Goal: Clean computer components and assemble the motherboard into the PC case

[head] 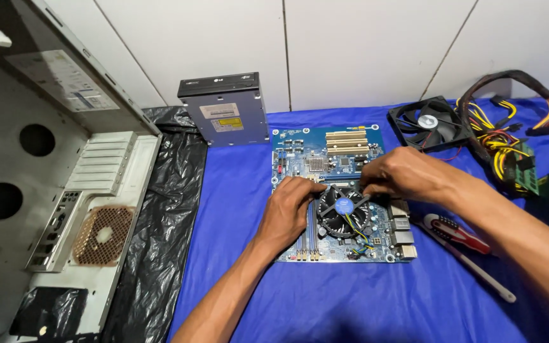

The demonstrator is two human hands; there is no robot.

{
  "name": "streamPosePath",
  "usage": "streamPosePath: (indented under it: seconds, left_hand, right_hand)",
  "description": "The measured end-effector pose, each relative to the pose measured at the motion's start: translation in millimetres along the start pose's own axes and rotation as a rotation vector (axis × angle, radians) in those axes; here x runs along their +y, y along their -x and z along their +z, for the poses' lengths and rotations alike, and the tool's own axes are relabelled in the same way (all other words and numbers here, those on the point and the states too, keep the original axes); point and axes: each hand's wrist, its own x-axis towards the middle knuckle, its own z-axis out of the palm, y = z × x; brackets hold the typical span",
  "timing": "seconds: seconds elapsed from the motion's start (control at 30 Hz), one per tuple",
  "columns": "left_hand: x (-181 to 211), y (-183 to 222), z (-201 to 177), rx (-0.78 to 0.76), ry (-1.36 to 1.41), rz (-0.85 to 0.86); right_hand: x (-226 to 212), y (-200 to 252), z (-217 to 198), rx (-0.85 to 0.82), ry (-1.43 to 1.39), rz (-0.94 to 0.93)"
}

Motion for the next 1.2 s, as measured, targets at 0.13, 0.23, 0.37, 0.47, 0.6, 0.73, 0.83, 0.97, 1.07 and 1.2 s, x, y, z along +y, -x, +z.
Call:
streamPosePath:
  seconds: [0.13,0.23,0.37,0.47,0.6,0.73,0.83,0.97,1.07,1.2]
  left_hand:
    - [1.5,-2.1,-1.7,-0.011,-0.018,-0.004]
    - [7.3,-2.0,-3.3,-0.018,-0.013,-0.024]
    - [10.2,-3.1,-5.1,-0.028,-0.013,-0.046]
    - [7.0,-3.2,-3.2,-0.015,-0.019,-0.027]
    - [3.2,-0.8,1.4,0.009,-0.018,0.013]
    - [0.1,-0.5,4.0,0.018,-0.044,0.059]
    - [-1.8,1.3,2.4,0.024,-0.031,0.068]
    - [14.7,-1.4,-17.6,0.041,0.05,-0.135]
    - [27.0,8.2,-40.3,0.129,-0.045,-0.333]
    - [-11.3,31.2,-44.8,-0.087,-0.302,-0.753]
  right_hand:
    - [-12.0,-2.6,-12.0,-0.008,0.033,-0.002]
    - [-12.1,-3.7,-11.4,-0.036,0.007,0.036]
    - [-7.1,-3.1,0.1,0.003,0.013,0.034]
    - [8.0,-5.8,14.7,0.029,0.041,0.038]
    - [12.4,-6.2,19.1,0.013,0.106,0.095]
    - [4.8,-14.4,19.2,-0.044,0.241,0.204]
    - [2.1,-11.7,21.1,0.003,0.256,0.254]
    - [-8.5,26.5,17.6,0.333,0.155,0.208]
    - [8.4,47.6,33.4,0.438,0.051,0.328]
    - [9.5,57.9,58.1,0.304,-0.102,0.575]
